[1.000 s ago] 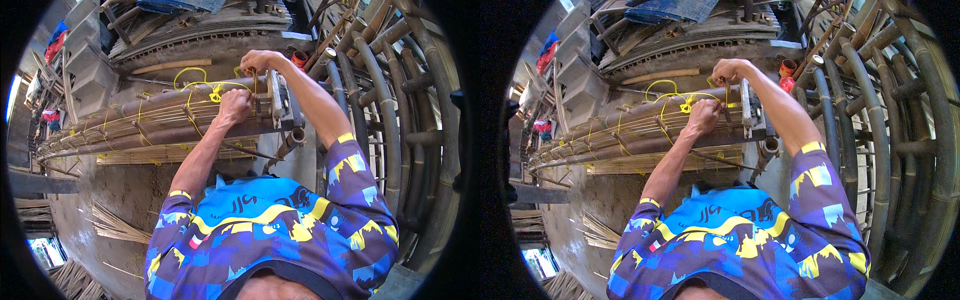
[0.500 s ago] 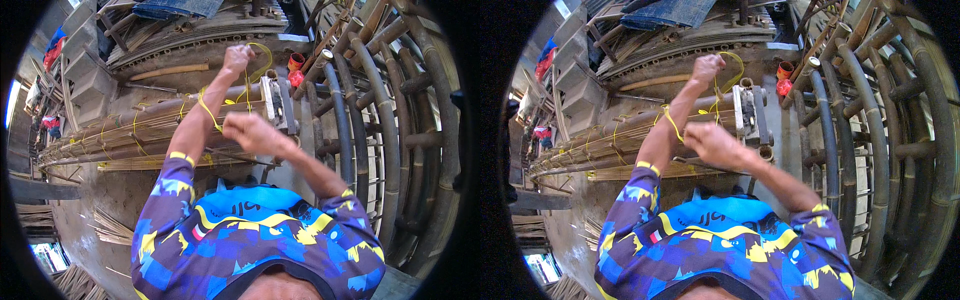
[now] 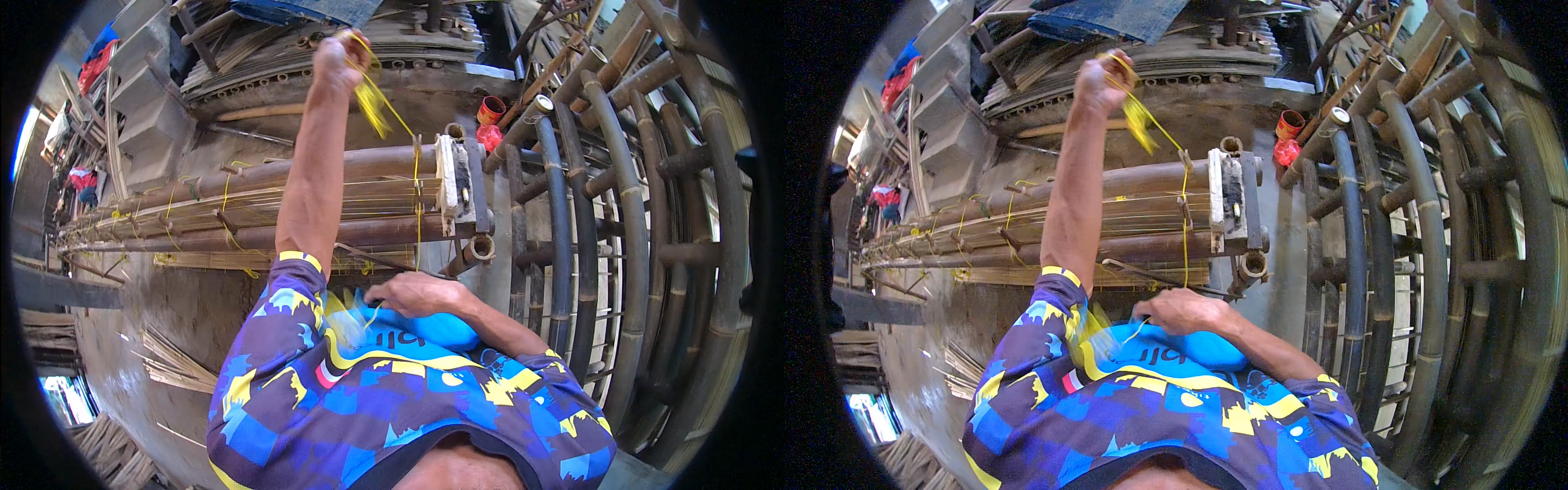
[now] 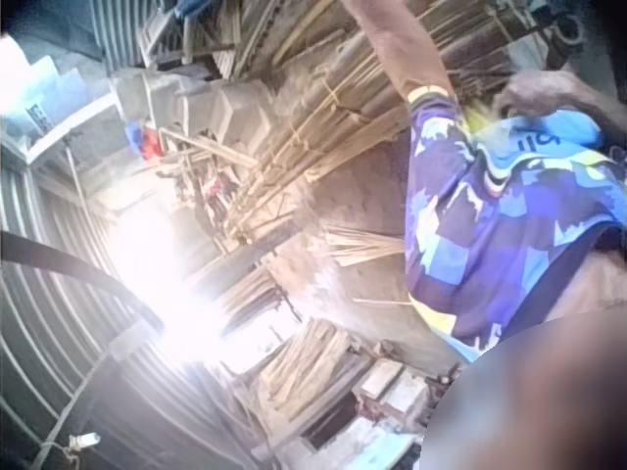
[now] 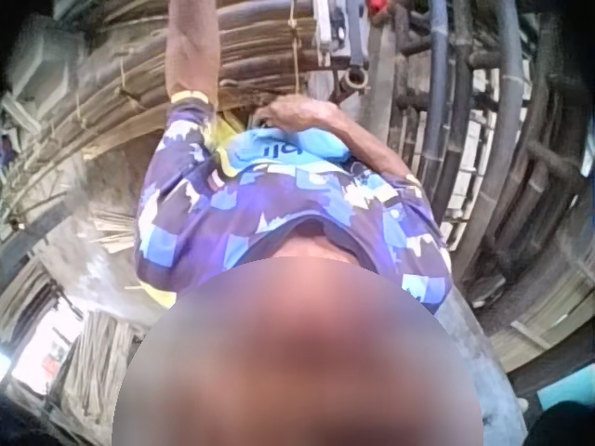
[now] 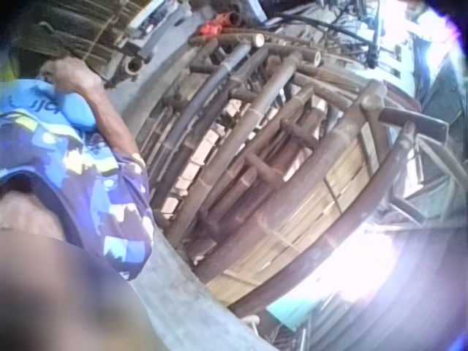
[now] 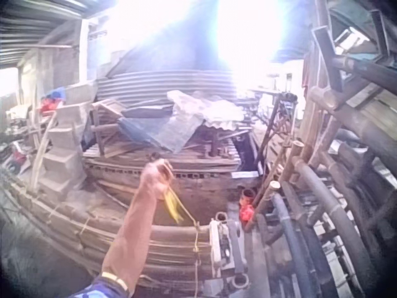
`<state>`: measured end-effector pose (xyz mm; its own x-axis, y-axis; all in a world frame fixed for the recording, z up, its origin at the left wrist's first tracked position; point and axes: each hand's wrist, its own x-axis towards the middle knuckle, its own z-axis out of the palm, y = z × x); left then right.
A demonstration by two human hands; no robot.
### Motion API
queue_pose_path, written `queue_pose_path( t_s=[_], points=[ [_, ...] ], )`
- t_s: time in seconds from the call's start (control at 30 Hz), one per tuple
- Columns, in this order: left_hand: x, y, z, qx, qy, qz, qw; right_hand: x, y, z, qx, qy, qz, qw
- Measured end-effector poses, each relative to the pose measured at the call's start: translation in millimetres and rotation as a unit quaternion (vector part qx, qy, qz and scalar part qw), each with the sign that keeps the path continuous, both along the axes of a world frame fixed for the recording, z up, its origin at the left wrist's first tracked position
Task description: The person repeatedly picks up thin bamboo strips from the floor and places them onto a horizontal bamboo frame. They then wrap and tie a yellow string around the frame to secure the strips in place.
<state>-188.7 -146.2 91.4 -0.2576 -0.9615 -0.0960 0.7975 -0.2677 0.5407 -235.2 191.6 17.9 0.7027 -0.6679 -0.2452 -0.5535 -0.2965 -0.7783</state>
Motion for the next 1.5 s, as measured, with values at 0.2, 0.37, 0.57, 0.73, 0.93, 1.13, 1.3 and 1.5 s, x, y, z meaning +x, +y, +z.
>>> queue_pose_path(
  t_s=[0.2, 0.37, 0.57, 0.73, 0.93, 1.13, 1.3, 1.5],
  points=[
    [58, 3, 7, -0.339, -0.809, -0.04, 0.478, 1, -4, -53, 0.059, 0.153, -0.031, 0.986],
    [89, 116, 4, -0.484, -0.717, -0.055, 0.499, 33, -10, -50, -0.118, 0.096, 0.032, 0.988],
    [203, 270, -25, -0.42, -0.325, -0.3, 0.792, 116, -46, -8, -0.133, 0.038, 0.074, 0.988],
    [371, 357, -67, -0.08, -0.376, -0.055, 0.922, 233, -89, -14, -0.183, 0.006, 0.152, 0.971],
    [511, 453, -172, 0.066, -0.437, 0.089, 0.893, 353, -119, -28, -0.362, -0.118, 0.025, 0.924],
    [616, 541, -314, 0.259, -0.622, 0.137, 0.726, 416, -160, -50, -0.493, 0.384, -0.265, 0.734],
    [727, 646, -452, 0.484, -0.565, 0.227, 0.629, 449, -185, -53, -0.547, 0.449, -0.306, 0.637],
    [799, 735, -662, 0.697, -0.523, 0.24, 0.427, 455, -205, -69, -0.679, 0.357, -0.271, 0.582]
  ],
)
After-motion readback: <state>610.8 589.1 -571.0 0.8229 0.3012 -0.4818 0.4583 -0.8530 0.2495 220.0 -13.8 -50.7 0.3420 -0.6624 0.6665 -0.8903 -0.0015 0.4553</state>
